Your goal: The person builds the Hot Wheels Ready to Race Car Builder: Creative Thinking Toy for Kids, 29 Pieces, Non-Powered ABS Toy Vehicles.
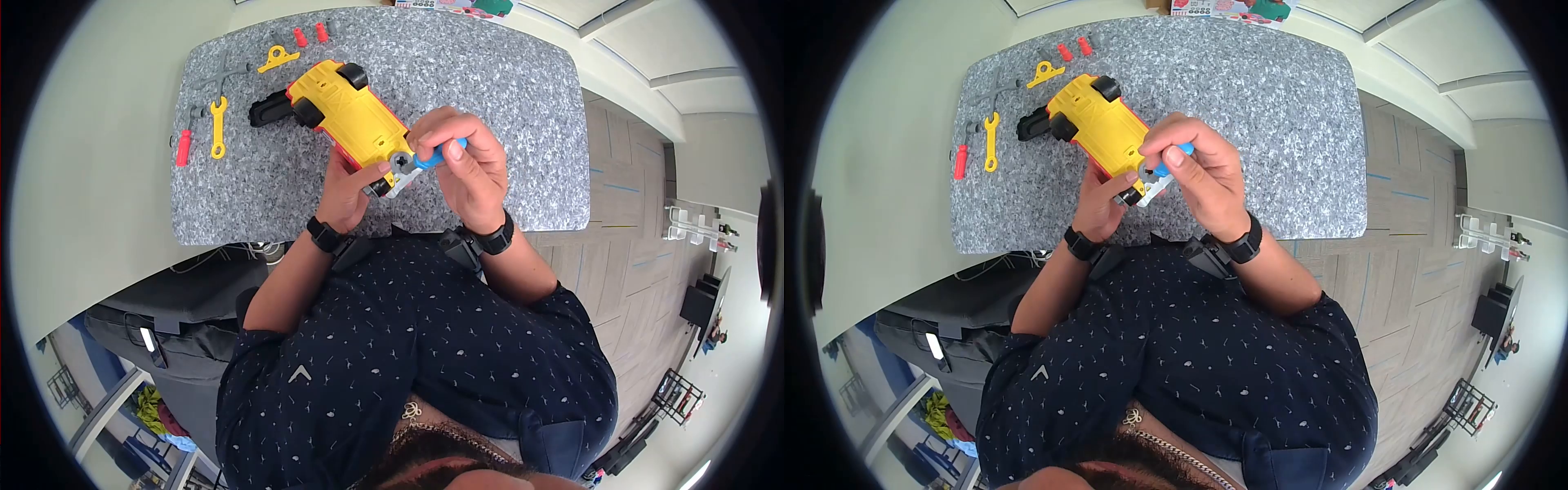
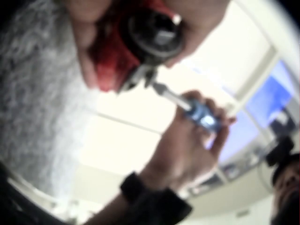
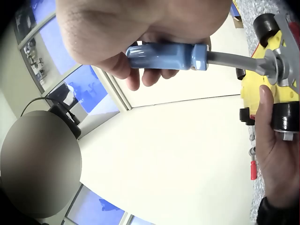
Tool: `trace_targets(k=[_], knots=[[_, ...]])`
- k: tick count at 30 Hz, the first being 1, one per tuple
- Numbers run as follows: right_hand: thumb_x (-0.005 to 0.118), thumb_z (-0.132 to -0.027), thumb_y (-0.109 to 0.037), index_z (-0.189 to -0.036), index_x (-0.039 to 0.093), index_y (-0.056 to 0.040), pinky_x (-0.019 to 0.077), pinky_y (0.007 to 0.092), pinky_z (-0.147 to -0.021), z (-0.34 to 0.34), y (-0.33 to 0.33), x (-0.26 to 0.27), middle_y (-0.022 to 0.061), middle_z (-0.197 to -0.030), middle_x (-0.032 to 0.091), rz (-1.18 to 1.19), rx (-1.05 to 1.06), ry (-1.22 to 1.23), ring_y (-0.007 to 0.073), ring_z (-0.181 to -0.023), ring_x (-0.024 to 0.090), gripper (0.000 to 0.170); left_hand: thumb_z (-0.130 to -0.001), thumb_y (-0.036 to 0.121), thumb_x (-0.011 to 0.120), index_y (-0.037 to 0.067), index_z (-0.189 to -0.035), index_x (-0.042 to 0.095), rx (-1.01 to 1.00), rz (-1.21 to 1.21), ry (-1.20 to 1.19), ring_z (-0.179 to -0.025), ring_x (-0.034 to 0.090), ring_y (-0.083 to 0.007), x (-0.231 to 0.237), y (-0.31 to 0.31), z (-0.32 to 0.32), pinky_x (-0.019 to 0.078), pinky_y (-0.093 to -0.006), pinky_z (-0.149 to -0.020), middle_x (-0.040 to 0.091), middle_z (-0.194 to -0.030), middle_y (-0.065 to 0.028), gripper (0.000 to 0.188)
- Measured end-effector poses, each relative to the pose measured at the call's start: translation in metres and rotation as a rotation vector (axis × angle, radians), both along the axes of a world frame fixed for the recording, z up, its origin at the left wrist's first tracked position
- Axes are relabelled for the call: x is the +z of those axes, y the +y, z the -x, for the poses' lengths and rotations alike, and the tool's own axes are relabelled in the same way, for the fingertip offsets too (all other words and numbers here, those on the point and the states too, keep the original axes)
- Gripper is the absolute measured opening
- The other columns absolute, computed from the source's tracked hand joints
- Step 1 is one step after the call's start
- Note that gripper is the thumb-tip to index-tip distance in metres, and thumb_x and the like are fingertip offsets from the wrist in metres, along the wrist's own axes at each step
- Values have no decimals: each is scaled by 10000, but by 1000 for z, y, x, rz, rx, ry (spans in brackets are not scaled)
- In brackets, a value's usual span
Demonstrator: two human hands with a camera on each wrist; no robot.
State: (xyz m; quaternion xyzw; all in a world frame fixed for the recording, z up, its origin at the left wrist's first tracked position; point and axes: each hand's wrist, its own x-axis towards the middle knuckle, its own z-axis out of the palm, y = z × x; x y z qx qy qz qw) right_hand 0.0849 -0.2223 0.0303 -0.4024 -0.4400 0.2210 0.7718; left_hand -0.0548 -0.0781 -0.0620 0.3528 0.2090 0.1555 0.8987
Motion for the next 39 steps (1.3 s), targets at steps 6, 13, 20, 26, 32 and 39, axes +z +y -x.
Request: trace_targets(k=[6,13,20,26,32,39], knots=[[600,-1163,-205,-1240,750,40,477,326,-906,-2,2,3,109,-1092,675,22,-5,3,174,-987,624,298,-911,-69,848,97,-1596,441,-15,-18,-5,-1400,666,-227,8,-2,-1,548,-433,-1178,672,-1485,-76,814],[705,-1067,-44,-1389,775,19,543,361,-986,5,-1,14,125,-1236,697,206,-155,-231,223,-1091,670,335,-905,-71,856,95,-1603,434,2,8,-36,-1421,648,-222,-1,0,-1,544,-435,-1187,652,-1507,-73,833],[843,-972,-31,-1406,807,-71,601,344,-953,-3,-12,11,150,-1355,749,262,-294,-518,244,-1206,715,438,-914,-58,863,94,-1603,435,20,-22,-29,-1421,653,-226,-10,1,0,539,-439,-1197,652,-1521,-80,825],[896,-939,-93,-1424,798,-76,638,342,-851,-9,-16,10,162,-1353,787,307,-292,-522,227,-1064,752,495,-914,-62,866,90,-1594,439,4,3,-31,-1414,660,-225,-11,4,-1,532,-439,-1203,661,-1513,-83,817],[897,-929,-124,-1432,769,-25,621,372,-936,-10,-18,17,191,-1484,750,313,-281,-587,283,-1094,800,529,-918,-67,861,86,-1585,444,24,-30,-38,-1399,671,-226,-5,0,0,542,-434,-1190,671,-1496,-80,802],[840,-970,-70,-1497,740,-55,612,393,-1004,-14,-18,19,177,-1502,745,332,-362,-729,314,-1182,785,537,-918,-68,858,81,-1575,448,16,-47,-29,-1391,679,-228,-9,2,0,559,-431,-1172,672,-1490,-88,788]])
